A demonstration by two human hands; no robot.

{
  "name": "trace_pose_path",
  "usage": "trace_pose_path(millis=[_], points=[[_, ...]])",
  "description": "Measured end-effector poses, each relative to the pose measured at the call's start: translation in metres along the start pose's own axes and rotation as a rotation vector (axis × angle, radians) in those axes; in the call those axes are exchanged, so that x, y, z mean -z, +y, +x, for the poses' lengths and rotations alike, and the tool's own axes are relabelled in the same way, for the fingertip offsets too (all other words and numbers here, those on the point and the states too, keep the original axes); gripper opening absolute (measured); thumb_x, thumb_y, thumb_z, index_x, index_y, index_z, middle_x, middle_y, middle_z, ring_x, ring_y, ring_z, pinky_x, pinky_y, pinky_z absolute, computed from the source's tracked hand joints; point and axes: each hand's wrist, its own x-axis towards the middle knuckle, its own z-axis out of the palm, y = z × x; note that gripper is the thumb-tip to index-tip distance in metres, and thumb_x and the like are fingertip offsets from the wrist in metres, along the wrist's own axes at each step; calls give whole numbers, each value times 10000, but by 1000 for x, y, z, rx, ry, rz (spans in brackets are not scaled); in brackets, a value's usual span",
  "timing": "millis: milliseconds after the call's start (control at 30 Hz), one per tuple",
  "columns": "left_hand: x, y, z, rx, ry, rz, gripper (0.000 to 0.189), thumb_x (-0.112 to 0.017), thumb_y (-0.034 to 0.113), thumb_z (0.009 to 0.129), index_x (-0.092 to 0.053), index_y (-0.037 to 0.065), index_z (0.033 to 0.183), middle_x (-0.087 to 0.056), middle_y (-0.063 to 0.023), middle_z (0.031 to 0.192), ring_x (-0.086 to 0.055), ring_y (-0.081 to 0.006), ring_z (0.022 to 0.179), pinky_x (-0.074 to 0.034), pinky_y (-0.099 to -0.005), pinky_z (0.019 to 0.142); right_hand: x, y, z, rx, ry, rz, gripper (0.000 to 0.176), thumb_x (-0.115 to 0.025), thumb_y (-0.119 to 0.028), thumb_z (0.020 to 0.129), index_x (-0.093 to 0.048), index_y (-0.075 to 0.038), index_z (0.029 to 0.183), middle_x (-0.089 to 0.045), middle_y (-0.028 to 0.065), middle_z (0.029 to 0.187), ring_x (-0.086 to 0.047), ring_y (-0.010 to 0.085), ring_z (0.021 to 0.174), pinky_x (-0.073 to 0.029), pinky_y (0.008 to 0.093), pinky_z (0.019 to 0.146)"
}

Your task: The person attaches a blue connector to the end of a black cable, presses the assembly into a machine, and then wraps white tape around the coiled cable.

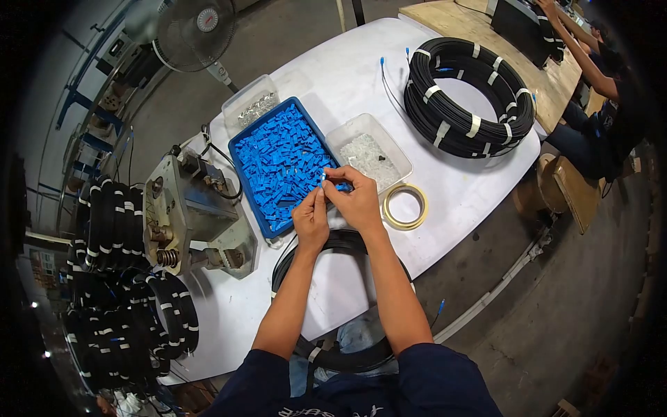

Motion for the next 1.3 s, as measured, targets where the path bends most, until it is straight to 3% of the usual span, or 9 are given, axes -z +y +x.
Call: trace_pose_path(millis=[267,400,467,633,700,767,833,1033,1300], points=[[2,4,0,15,-19,24,226,-583,133,991,-700,-41,1075,-736,-125,808,-688,-129,716,-519,-273,633,1,6,-6,91,19,-89,259,-695,-46,859,-688,11,1111,-721,98,944,-673,125,891,-563,246,728],[7,17,-1,134,-188,168,240,-605,154,981,-697,-30,1104,-732,-122,808,-671,-121,707,-513,-275,634,13,-6,-24,65,5,-119,324,-628,23,897,-627,1,1220,-686,87,1094,-640,125,1003,-585,252,786],[8,20,-4,25,-252,58,224,-615,156,983,-693,-36,1068,-655,-13,740,-502,-46,644,-421,-242,562,17,-4,-33,70,35,-80,351,-619,19,906,-601,-4,1256,-687,87,1112,-645,131,997,-582,259,794],[27,29,-9,103,-472,179,238,-604,183,964,-670,-43,930,-682,-182,756,-644,-210,622,-484,-349,588,14,14,-55,20,35,-122,345,-605,7,920,-590,-11,1265,-687,103,1138,-648,122,923,-575,267,786],[37,21,-17,130,-489,227,244,-598,185,956,-663,-45,910,-672,-190,743,-629,-254,601,-473,-369,579,3,19,-65,9,94,-111,324,-616,-22,911,-615,-5,1234,-709,113,1103,-642,115,873,-540,244,668],[51,18,-29,197,-509,258,258,-611,217,914,-646,-39,916,-659,-203,726,-608,-363,611,-465,-427,586,-8,20,-74,15,28,-141,315,-613,-26,913,-615,-4,1227,-711,113,1101,-638,111,847,-535,246,660],[71,20,-41,225,-495,322,272,-626,234,900,-639,-32,956,-667,-204,747,-628,-372,656,-475,-443,612,-22,26,-78,57,-65,-174,295,-594,-27,921,-613,1,1215,-708,117,1108,-637,107,813,-534,248,661],[140,36,-73,251,-474,588,662,-783,354,751,-498,-29,1209,-681,-203,1074,-673,-358,962,-531,-444,846,-87,31,-100,2,-255,-91,300,-579,-32,942,-605,-13,1240,-696,129,1112,-656,122,754,-546,254,598],[216,45,-113,385,-383,527,983,-864,498,637,-430,-48,1330,-629,-196,1018,-626,-361,941,-506,-416,821,-155,52,-116,-107,-531,-72,300,-607,-76,938,-602,-18,1233,-700,99,1091,-664,134,765,-557,273,635]])
